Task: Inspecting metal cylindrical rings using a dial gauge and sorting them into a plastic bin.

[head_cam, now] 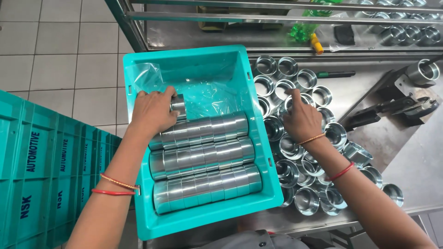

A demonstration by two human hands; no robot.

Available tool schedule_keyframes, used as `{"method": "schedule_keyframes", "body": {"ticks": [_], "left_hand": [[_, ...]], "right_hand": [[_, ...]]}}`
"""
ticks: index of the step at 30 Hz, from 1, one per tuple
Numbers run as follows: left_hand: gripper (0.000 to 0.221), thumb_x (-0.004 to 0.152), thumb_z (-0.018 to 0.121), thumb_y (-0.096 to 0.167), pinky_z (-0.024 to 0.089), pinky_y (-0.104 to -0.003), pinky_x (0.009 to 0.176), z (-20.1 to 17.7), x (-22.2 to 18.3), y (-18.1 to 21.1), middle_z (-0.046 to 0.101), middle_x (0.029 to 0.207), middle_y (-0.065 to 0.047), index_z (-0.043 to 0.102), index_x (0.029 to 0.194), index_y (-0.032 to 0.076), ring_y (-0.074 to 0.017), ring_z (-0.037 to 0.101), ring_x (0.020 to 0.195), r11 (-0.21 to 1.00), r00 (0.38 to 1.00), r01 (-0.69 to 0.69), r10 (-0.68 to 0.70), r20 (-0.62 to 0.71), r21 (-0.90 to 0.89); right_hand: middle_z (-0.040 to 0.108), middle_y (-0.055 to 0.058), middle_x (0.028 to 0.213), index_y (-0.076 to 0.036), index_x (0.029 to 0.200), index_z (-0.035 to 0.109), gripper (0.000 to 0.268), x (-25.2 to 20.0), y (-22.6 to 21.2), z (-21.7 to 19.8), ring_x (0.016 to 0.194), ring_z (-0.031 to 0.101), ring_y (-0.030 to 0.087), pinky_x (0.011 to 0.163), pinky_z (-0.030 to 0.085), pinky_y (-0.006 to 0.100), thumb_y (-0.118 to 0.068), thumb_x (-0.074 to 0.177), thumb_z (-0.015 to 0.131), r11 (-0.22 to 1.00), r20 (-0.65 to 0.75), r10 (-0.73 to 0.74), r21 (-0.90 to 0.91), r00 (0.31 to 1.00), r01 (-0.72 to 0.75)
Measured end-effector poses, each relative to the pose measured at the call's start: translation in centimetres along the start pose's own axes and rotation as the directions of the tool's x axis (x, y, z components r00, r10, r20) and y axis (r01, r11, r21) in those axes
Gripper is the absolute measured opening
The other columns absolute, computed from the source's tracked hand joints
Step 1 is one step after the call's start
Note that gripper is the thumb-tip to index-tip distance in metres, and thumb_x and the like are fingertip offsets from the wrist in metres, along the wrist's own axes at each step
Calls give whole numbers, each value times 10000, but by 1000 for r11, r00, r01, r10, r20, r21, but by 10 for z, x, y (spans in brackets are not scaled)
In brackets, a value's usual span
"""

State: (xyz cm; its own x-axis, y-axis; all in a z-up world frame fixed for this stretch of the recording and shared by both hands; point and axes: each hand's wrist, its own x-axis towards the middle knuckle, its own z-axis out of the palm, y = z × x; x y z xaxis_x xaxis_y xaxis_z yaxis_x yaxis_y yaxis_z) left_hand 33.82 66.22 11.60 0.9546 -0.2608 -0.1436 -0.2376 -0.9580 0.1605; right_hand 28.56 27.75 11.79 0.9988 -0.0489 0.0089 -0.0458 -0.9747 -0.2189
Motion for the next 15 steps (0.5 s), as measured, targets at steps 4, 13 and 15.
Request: {"method": "schedule_keyframes", "body": {"ticks": [4,13,15], "left_hand": [[531,841,777,488,414,-494,976,2,7,4,751,882,-118,652,1229,147,-306,703,950,990,998,50,-46,32,-129],[509,830,780,421,397,-528,1027,11,12,-2,769,916,-128,687,1211,97,-321,703,972,979,999,38,-37,9,-201],[501,815,788,411,398,-531,1032,13,10,-3,767,937,-133,699,1191,93,-325,705,976,977,999,43,-42,10,-211]], "right_hand": [[716,224,815,-177,1442,391,752,17,-7,16,866,680,465,725,509,561,-280,820,801,990,136,91,93,986,-104],[702,265,978,-135,1344,494,693,49,27,26,978,682,458,871,537,518,-37,734,809,964,17,219,148,976,-219],[684,216,1016,-85,1324,488,674,60,38,14,948,707,397,823,583,496,43,724,769,864,88,233,439,968,-248]]}}
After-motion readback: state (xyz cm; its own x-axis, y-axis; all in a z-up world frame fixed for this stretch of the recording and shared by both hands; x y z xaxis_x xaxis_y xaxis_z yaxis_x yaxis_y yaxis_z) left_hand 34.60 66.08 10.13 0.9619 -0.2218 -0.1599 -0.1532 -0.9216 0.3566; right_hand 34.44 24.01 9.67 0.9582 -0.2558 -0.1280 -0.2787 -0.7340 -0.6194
